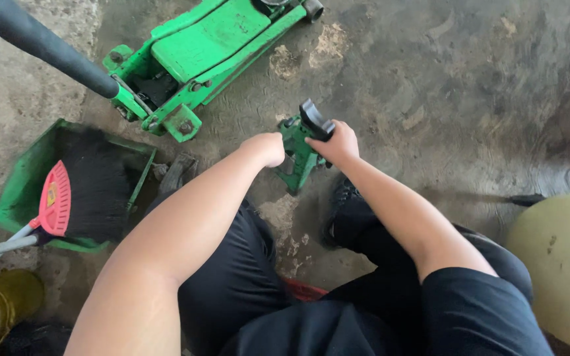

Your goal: The person cleans a green jack stand using a black cloth, wiping the metal surfaces and crevices. They then place the cleaned stand with others and proceed to wipe the top of a green hydraulic floor jack.

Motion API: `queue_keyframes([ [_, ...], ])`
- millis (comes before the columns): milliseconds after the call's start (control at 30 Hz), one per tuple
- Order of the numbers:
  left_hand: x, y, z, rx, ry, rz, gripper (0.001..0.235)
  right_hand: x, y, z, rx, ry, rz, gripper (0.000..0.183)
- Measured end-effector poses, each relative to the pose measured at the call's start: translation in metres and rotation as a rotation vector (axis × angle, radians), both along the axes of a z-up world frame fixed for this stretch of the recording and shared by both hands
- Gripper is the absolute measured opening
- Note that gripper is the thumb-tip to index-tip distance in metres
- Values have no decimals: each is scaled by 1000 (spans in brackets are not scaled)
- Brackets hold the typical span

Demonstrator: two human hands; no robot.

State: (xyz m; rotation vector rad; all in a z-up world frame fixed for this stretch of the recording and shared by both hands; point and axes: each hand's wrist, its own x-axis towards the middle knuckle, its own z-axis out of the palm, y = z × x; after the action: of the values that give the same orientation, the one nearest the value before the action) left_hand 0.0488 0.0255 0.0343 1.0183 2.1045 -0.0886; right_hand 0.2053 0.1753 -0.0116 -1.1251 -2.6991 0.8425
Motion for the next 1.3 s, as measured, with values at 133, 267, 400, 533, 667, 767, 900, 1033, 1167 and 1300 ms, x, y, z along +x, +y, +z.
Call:
queue_keyframes([
  [133,7,5,27,26,1,20,36,1,-3,2,-25,225,-34,53],
  [267,3,6,33,8,-19,38,37,2,-4,-1,-108,309,-123,50],
  [400,-1,3,40,-50,-23,17,39,3,-10,-11,-91,327,-235,50],
  [533,-7,0,19,47,-18,22,37,9,-8,-34,24,305,-303,50],
  [667,-1,5,28,14,-42,28,35,12,-15,-29,78,325,-382,53],
  [767,-1,10,21,31,-22,32,36,3,-29,-33,56,267,-435,53],
  [900,-3,3,24,41,-13,50,39,-15,-56,-38,98,274,-416,57],
  [1033,-5,-9,27,-30,-14,70,43,-23,-71,-30,-20,182,-465,57],
  [1167,-14,-3,16,87,-15,119,43,-31,-74,-26,45,154,-495,58],
  [1300,-14,2,1,202,-29,192,40,-32,-91,-30,33,216,-454,57],
])
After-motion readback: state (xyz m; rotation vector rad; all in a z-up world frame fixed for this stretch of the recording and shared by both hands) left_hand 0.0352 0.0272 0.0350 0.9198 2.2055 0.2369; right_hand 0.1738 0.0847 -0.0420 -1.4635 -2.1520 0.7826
